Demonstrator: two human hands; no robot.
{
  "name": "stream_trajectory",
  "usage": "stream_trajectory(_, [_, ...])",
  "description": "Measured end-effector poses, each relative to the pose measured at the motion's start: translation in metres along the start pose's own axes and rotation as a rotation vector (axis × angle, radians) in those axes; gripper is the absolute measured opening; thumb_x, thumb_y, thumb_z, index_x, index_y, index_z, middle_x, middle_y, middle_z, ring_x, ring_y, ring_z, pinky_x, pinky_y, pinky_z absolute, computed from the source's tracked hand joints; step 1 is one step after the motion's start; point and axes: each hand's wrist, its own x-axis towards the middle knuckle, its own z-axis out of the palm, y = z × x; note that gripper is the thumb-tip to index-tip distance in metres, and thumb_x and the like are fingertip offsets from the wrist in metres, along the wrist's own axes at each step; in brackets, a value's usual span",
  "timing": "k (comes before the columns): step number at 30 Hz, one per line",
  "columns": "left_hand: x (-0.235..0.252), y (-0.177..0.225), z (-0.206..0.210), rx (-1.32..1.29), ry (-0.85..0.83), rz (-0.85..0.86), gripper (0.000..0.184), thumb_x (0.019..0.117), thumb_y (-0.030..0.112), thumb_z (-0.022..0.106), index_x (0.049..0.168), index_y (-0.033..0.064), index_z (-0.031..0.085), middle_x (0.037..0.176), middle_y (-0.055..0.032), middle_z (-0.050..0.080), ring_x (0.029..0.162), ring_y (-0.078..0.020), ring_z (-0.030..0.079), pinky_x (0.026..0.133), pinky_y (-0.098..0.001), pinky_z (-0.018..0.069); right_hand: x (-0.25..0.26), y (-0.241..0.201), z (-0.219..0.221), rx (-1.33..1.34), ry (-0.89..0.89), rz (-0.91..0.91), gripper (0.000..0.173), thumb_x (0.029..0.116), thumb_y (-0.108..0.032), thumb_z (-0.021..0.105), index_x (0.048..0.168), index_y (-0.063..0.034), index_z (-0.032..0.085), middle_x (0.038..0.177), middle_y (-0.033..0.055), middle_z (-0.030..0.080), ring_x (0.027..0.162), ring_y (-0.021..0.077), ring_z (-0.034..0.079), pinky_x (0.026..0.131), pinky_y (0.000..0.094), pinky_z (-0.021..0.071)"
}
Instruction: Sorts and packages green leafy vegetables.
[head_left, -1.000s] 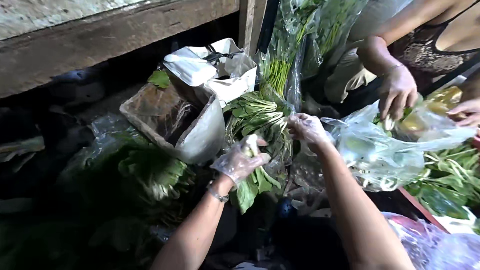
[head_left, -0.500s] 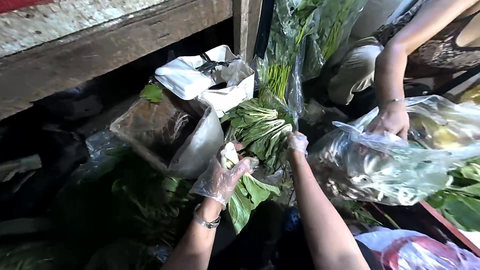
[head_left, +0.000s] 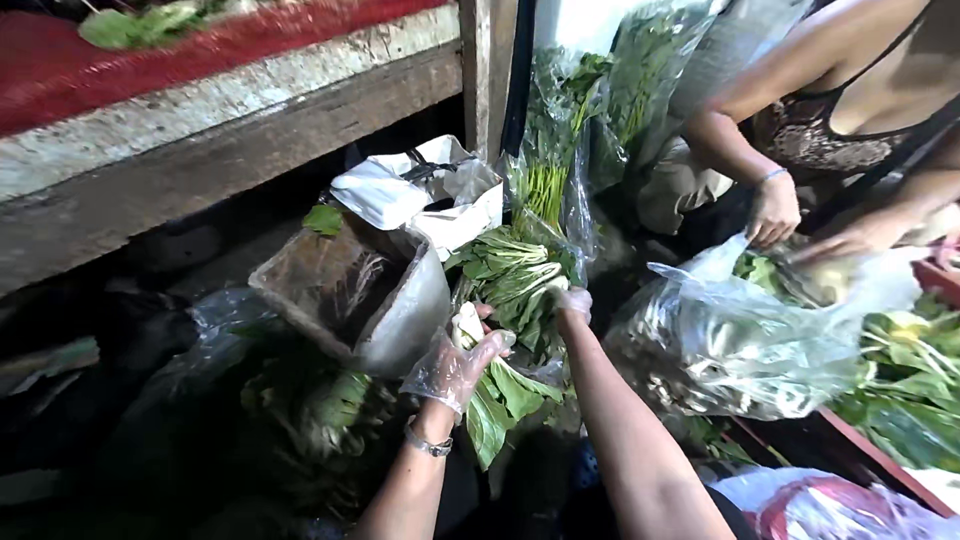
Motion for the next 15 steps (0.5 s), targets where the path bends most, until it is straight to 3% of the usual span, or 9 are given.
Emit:
stream_trajectory(3, [0.0,0.001,-0.008,-0.016,-0.038,-0.003,0.059,0.0759,0.021,0.077,0.128,-0.0006,0.059,0.095,-0.001,0.067,0.086,-0.0068,0.065,0.081,-0.0254,0.0559,-0.017,0.009,-0.017,0.178,0.044,-0.223,0.034,0.0977,-0.018,0.068,0.126,0.0012,0.065,0.116,0.0234,0.069,0.107,0.0341,0.066,0.095,0.0543,0.0515])
stream_trajectory(5, [-0.001,0.001,-0.011,-0.085,-0.103,0.044,0.059,0.0758,0.017,0.076,0.128,-0.0025,0.059,0.094,0.0004,0.067,0.085,-0.0054,0.065,0.081,-0.0238,0.0563,-0.026,0.012,-0.049,0.235,-0.018,-0.417,0.032,0.1016,-0.012,0.06,0.13,0.0019,0.063,0.116,0.0189,0.069,0.105,0.0247,0.067,0.094,0.0464,0.053])
stream_trajectory(8, [-0.004,-0.003,-0.012,-0.169,-0.253,0.127,0.06,0.0772,0.023,0.076,0.128,-0.0043,0.059,0.094,0.0044,0.068,0.086,-0.0019,0.065,0.082,-0.0213,0.0557,-0.05,0.009,-0.105,0.273,-0.298,-0.685,0.031,0.1004,-0.007,0.054,0.13,-0.0018,0.061,0.115,0.004,0.069,0.1,0.0058,0.066,0.089,0.0278,0.056])
stream_trajectory(10, [-0.004,-0.005,-0.007,-0.183,-0.331,0.187,0.067,0.0779,0.032,0.08,0.129,-0.0052,0.059,0.102,0.0037,0.069,0.09,-0.0018,0.065,0.084,-0.0215,0.0562,-0.073,0.001,-0.126,0.254,-0.505,-0.834,0.028,0.0982,-0.009,0.055,0.124,-0.006,0.065,0.109,-0.0038,0.072,0.097,0.0019,0.067,0.088,0.0246,0.0577])
stream_trajectory(13, [-0.008,-0.009,0.001,-0.178,-0.337,0.205,0.079,0.0749,0.041,0.084,0.13,-0.0077,0.057,0.112,-0.0015,0.07,0.099,-0.0032,0.067,0.091,-0.0237,0.0563,-0.11,-0.009,-0.109,0.183,-0.675,-1.007,0.022,0.0983,-0.01,0.053,0.118,-0.0062,0.062,0.101,-0.006,0.072,0.092,0.0011,0.067,0.085,0.0251,0.058])
stream_trajectory(15, [-0.015,-0.006,0.005,-0.156,-0.249,0.159,0.078,0.0711,0.037,0.087,0.124,-0.0097,0.054,0.108,-0.0012,0.07,0.099,0.0004,0.066,0.091,-0.0201,0.0554,-0.126,-0.006,-0.077,0.28,-0.638,-1.09,0.016,0.0982,-0.005,0.051,0.109,-0.0028,0.063,0.098,-0.0034,0.072,0.092,0.0018,0.067,0.086,0.0258,0.0577])
